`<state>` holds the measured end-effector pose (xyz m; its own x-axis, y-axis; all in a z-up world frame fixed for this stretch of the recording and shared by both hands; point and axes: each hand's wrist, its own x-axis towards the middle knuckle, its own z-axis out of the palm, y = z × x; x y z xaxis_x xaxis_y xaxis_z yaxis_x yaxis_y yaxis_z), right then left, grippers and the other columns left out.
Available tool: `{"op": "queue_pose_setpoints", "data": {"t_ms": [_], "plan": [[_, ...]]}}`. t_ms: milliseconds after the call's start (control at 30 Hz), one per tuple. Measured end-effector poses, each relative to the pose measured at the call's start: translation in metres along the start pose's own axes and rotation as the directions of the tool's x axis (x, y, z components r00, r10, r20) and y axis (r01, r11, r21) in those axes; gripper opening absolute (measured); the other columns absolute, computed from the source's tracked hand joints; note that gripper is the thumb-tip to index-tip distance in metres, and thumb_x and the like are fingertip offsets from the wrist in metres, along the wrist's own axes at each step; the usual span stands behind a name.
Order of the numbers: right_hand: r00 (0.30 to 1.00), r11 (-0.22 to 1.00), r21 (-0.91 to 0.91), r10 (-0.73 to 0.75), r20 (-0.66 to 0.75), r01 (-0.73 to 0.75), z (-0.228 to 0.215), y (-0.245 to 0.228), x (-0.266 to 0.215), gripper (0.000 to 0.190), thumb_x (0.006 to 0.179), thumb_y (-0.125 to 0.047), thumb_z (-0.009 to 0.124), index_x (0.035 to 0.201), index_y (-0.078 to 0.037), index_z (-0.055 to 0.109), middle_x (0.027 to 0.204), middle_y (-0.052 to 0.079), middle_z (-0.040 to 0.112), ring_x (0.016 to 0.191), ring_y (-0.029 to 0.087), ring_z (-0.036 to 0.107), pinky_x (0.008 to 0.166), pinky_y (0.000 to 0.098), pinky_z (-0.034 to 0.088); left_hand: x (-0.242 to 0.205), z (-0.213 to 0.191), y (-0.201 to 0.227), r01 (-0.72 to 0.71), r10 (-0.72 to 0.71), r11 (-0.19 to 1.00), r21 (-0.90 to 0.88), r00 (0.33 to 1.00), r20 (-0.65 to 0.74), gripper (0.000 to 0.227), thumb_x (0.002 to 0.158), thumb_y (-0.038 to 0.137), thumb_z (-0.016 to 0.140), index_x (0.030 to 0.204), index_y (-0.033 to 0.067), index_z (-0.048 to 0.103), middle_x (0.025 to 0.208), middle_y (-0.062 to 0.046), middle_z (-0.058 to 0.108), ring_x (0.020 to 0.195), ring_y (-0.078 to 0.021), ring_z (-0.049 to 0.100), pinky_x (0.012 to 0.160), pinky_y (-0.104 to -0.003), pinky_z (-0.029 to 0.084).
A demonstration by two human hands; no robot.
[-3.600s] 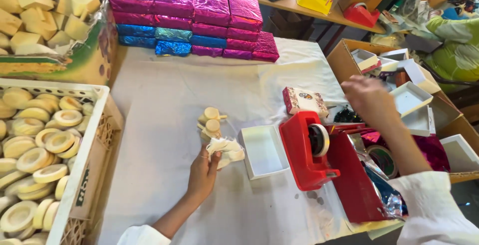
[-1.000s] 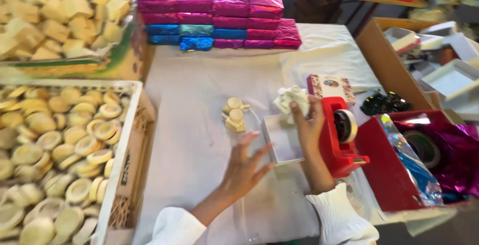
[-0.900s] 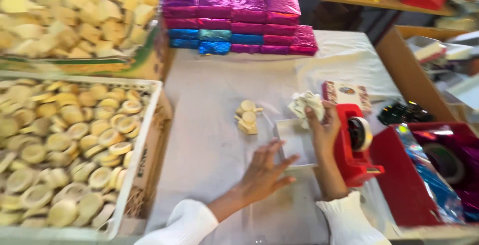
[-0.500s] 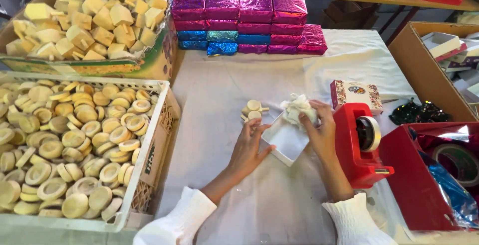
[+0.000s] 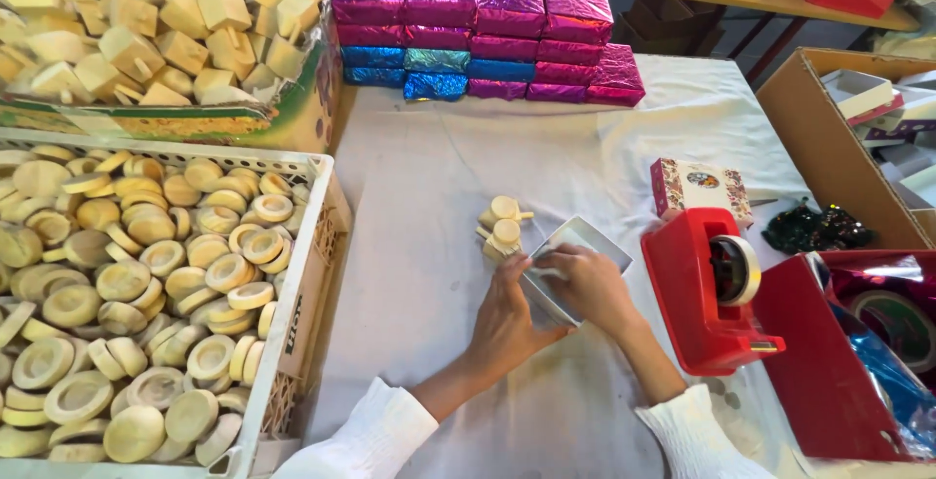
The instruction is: The person wipes several small wooden pieces with a white cloth, then places them into a small white box. The person closes the box and wipes the exterior of the box with the cloth.
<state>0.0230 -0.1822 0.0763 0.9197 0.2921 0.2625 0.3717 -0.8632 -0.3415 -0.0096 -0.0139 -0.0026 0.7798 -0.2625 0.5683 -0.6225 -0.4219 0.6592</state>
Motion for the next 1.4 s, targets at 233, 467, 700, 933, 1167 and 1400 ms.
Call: {"op": "queue_pose_setpoints", "data": {"t_ms": [233, 467, 700, 933, 1167, 1400], "plan": [[0.978, 0.987, 0.121, -0.121, 0.172, 0.101, -0.006, -0.015, 0.017, 0.027, 0.07, -0.011, 0.077, 0.096, -0.008, 0.077, 0.097, 0.009, 0.074, 0.09, 0.033, 0.069, 0.077, 0.0433, 0.054, 0.007, -0.009, 0.011, -0.044, 0.044, 0.999, 0.002, 0.999, 0.012, 0.124, 0.063, 0.046, 0.098, 0.147, -0.0001, 0.02, 0.15, -0.031, 0.033, 0.143, -0.0486, 0.035, 0.116, -0.055, 0.036], [0.943, 0.932, 0.339, -0.222, 0.249, 0.13, -0.011, 0.006, 0.012, 0.021, 0.068, -0.003, 0.074, 0.089, -0.006, 0.077, 0.099, 0.008, 0.072, 0.094, 0.031, 0.068, 0.082, 0.0398, 0.054, 0.003, -0.011, 0.011, -0.031, 0.032, 0.999, -0.013, 0.998, 0.062, 0.113, 0.067, 0.036, 0.096, 0.144, 0.0002, 0.022, 0.151, -0.031, 0.031, 0.145, -0.0499, 0.034, 0.116, -0.054, 0.039], [0.935, 0.985, 0.153, -0.123, 0.332, 0.075, -0.032, 0.016, 0.0, 0.024, 0.064, 0.004, 0.071, 0.081, -0.011, 0.081, 0.098, 0.004, 0.075, 0.098, 0.027, 0.069, 0.087, 0.0378, 0.054, 0.004, -0.014, 0.006, -0.026, 0.034, 0.998, -0.065, 0.993, 0.114, 0.112, 0.068, 0.036, 0.095, 0.144, -0.0009, 0.021, 0.154, -0.03, 0.029, 0.143, -0.0488, 0.035, 0.114, -0.052, 0.043], [0.952, 0.983, 0.175, -0.098, 0.291, 0.047, -0.011, -0.008, 0.002, 0.028, 0.067, -0.006, 0.076, 0.093, -0.015, 0.081, 0.104, 0.001, 0.075, 0.099, 0.025, 0.07, 0.084, 0.0377, 0.055, 0.009, -0.017, 0.011, -0.043, 0.048, 0.998, -0.052, 0.995, 0.09, 0.113, 0.065, 0.032, 0.095, 0.145, 0.0005, 0.022, 0.154, -0.03, 0.029, 0.142, -0.05, 0.034, 0.114, -0.053, 0.041], [0.995, 0.985, -0.15, 0.093, 0.04, -0.086, 0.005, 0.008, 0.002, 0.025, 0.076, -0.01, 0.074, 0.098, -0.02, 0.081, 0.107, -0.005, 0.075, 0.1, 0.024, 0.068, 0.079, 0.0399, 0.057, 0.01, -0.019, 0.011, -0.031, 0.039, 0.997, -0.067, 0.993, 0.116, 0.111, 0.066, 0.031, 0.095, 0.144, -0.0012, 0.022, 0.154, -0.029, 0.029, 0.143, -0.0483, 0.035, 0.115, -0.051, 0.042], [0.982, 0.922, -0.347, 0.187, 0.005, -0.174, -0.001, 0.035, 0.0, 0.028, 0.079, -0.012, 0.071, 0.103, -0.024, 0.081, 0.102, 0.002, 0.075, 0.094, 0.025, 0.071, 0.077, 0.0405, 0.057, 0.01, -0.016, 0.01, -0.053, 0.06, 0.996, -0.074, 0.993, 0.1, 0.109, 0.067, 0.031, 0.095, 0.142, -0.0019, 0.023, 0.155, -0.029, 0.029, 0.142, -0.0478, 0.036, 0.112, -0.05, 0.045]]}}
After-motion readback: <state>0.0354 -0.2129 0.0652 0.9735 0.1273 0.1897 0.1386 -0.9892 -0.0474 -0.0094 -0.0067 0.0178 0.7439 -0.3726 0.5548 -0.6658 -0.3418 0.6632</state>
